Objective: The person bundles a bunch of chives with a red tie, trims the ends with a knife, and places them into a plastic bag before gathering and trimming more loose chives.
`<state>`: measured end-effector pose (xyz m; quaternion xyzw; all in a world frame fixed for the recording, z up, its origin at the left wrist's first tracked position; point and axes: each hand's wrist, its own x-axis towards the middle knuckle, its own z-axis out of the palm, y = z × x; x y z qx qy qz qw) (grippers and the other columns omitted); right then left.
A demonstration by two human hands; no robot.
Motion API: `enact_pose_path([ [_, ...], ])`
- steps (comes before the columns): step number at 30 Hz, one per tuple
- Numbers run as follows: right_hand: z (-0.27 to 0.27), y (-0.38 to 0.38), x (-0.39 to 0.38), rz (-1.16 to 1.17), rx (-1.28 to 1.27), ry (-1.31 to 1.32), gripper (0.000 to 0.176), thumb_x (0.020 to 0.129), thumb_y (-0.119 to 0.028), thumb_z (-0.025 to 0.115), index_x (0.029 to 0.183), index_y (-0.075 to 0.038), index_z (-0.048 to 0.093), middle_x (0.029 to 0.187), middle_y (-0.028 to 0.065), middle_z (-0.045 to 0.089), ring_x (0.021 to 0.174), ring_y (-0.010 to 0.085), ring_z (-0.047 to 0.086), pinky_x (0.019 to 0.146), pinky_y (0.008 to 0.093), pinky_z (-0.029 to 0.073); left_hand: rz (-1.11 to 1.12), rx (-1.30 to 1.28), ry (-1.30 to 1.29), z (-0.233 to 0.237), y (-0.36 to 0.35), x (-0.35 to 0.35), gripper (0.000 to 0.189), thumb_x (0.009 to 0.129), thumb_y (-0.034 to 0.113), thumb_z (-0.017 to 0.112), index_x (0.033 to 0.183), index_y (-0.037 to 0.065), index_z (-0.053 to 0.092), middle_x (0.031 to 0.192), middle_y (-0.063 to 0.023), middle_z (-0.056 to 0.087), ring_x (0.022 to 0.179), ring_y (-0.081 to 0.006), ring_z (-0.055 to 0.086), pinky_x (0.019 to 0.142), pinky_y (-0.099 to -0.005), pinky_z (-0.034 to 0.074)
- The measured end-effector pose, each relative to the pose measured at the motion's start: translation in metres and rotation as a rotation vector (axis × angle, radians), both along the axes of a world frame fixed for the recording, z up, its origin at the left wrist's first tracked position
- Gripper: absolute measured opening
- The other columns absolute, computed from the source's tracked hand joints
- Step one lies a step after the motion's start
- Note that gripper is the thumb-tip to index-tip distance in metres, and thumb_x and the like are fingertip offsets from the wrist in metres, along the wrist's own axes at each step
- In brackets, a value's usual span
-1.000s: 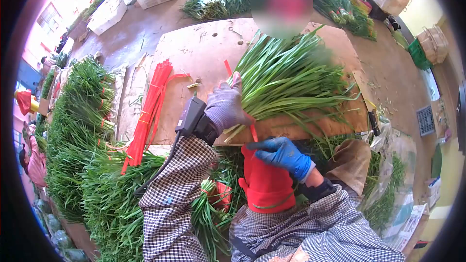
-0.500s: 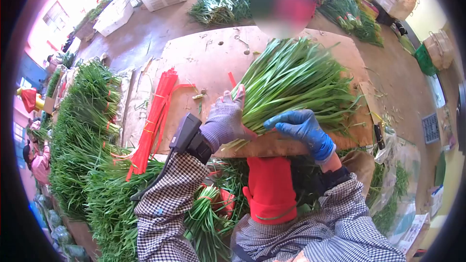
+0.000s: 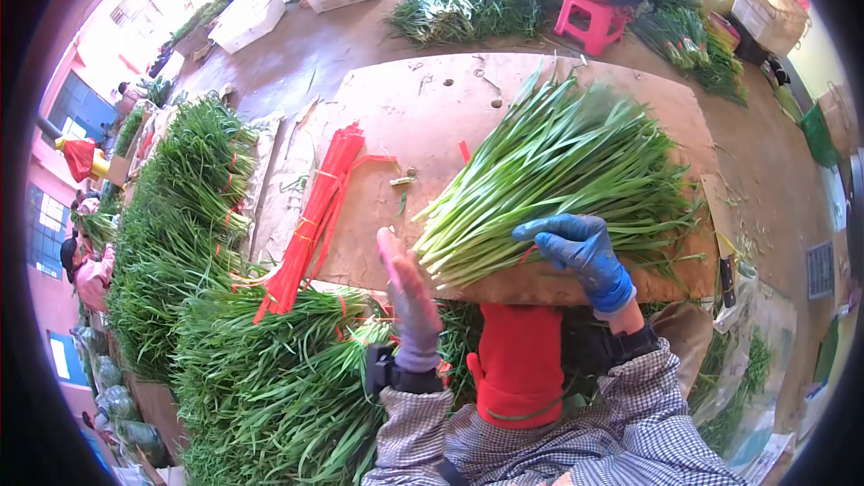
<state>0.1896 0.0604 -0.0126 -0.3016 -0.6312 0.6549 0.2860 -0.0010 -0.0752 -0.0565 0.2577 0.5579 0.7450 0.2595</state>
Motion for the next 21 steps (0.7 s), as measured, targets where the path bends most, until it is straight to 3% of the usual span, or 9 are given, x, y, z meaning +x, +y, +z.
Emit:
enact_pose_path([
  [5, 0.001, -0.002, 0.001, 0.023, -0.023, -0.009, 0.020, 0.087, -0.006, 0.061, 0.103, -0.006, 0.073, 0.093, -0.0005, 0.072, 0.073, 0.0019, 0.058, 0.056, 0.0183, 0.044, -0.021, -0.237, 0.408, -0.032, 0.025, 0.009, 0.089, 0.095, 0.062, 0.035, 0.150, -0.003, 0.007, 0.158, -0.0176, 0.007, 0.146, -0.0284, 0.007, 0.117, -0.0392, 0.009],
  [8, 0.006, -0.002, -0.001, 0.020, -0.040, -0.037, 0.020, 0.087, -0.005, 0.060, 0.102, -0.005, 0.073, 0.093, -0.0008, 0.071, 0.071, 0.0014, 0.057, 0.056, 0.0175, 0.044, 0.020, 0.105, -0.151, -0.027, 0.020, 0.000, 0.074, 0.097, 0.044, 0.049, 0.148, -0.002, 0.021, 0.153, -0.0160, 0.025, 0.142, -0.0233, 0.020, 0.116, -0.0347, 0.015],
  [11, -0.004, 0.000, 0.002, 0.039, -0.017, -0.015, 0.020, 0.087, -0.004, 0.060, 0.103, -0.004, 0.072, 0.094, 0.0001, 0.071, 0.072, 0.0020, 0.058, 0.057, 0.0178, 0.045, -0.031, -0.150, 0.051, -0.007, 0.005, -0.030, 0.067, 0.098, 0.047, 0.046, 0.143, -0.002, 0.034, 0.142, -0.0170, 0.042, 0.132, -0.0249, 0.041, 0.110, -0.0375, 0.031],
  [12, -0.002, 0.000, 0.002, 0.039, 0.013, -0.026, 0.021, 0.087, -0.003, 0.059, 0.104, -0.004, 0.072, 0.095, 0.0011, 0.071, 0.074, 0.0027, 0.059, 0.059, 0.0178, 0.045, -0.049, -0.034, -0.082, -0.006, 0.005, -0.043, 0.052, 0.097, 0.026, 0.055, 0.137, -0.004, 0.042, 0.129, -0.0114, 0.053, 0.119, -0.0171, 0.048, 0.105, -0.0311, 0.035],
  [13, -0.003, 0.000, 0.002, 0.047, 0.019, -0.021, 0.021, 0.087, -0.003, 0.059, 0.104, -0.004, 0.072, 0.095, 0.0011, 0.071, 0.074, 0.0027, 0.059, 0.059, 0.0178, 0.045, -0.041, -0.028, -0.077, 0.000, 0.011, -0.052, 0.052, 0.097, 0.026, 0.055, 0.137, -0.004, 0.042, 0.129, -0.0114, 0.053, 0.119, -0.0171, 0.048, 0.105, -0.0311, 0.035],
  [17, -0.004, 0.001, 0.000, 0.046, 0.076, 0.012, 0.022, 0.087, -0.001, 0.059, 0.105, -0.003, 0.071, 0.095, 0.0016, 0.071, 0.075, 0.0030, 0.059, 0.060, 0.0180, 0.046, -0.133, -0.237, 0.388, 0.020, 0.035, -0.088, 0.037, 0.091, 0.009, 0.061, 0.126, -0.001, 0.053, 0.111, -0.0063, 0.061, 0.099, -0.0101, 0.057, 0.089, -0.0241, 0.046],
  [19, 0.001, 0.001, 0.001, 0.031, -0.050, -0.071, 0.020, 0.086, -0.002, 0.059, 0.102, 0.002, 0.070, 0.098, 0.0093, 0.071, 0.091, 0.0141, 0.065, 0.085, 0.0281, 0.051, -0.392, -0.468, 0.433, 0.027, 0.043, -0.088, 0.038, 0.087, 0.006, 0.062, 0.123, -0.002, 0.056, 0.104, -0.0115, 0.063, 0.095, -0.0132, 0.059, 0.081, -0.0259, 0.050],
  [20, -0.005, 0.001, 0.001, 0.031, 0.013, -0.017, 0.021, 0.088, -0.004, 0.060, 0.105, -0.004, 0.072, 0.094, 0.0004, 0.071, 0.068, 0.0014, 0.055, 0.055, 0.0178, 0.044, -0.412, -0.556, 0.450, 0.028, 0.046, -0.090, 0.042, 0.087, 0.012, 0.064, 0.125, -0.002, 0.055, 0.103, -0.0146, 0.065, 0.098, -0.0172, 0.061, 0.085, -0.0286, 0.049],
  [21, -0.004, 0.000, 0.001, 0.034, 0.015, -0.019, 0.021, 0.088, -0.004, 0.060, 0.105, -0.004, 0.072, 0.094, 0.0004, 0.071, 0.068, 0.0014, 0.055, 0.055, 0.0178, 0.044, -0.410, -0.554, 0.449, 0.025, 0.051, -0.095, 0.042, 0.087, 0.012, 0.064, 0.125, -0.002, 0.055, 0.103, -0.0146, 0.065, 0.098, -0.0172, 0.061, 0.085, -0.0286, 0.049],
])
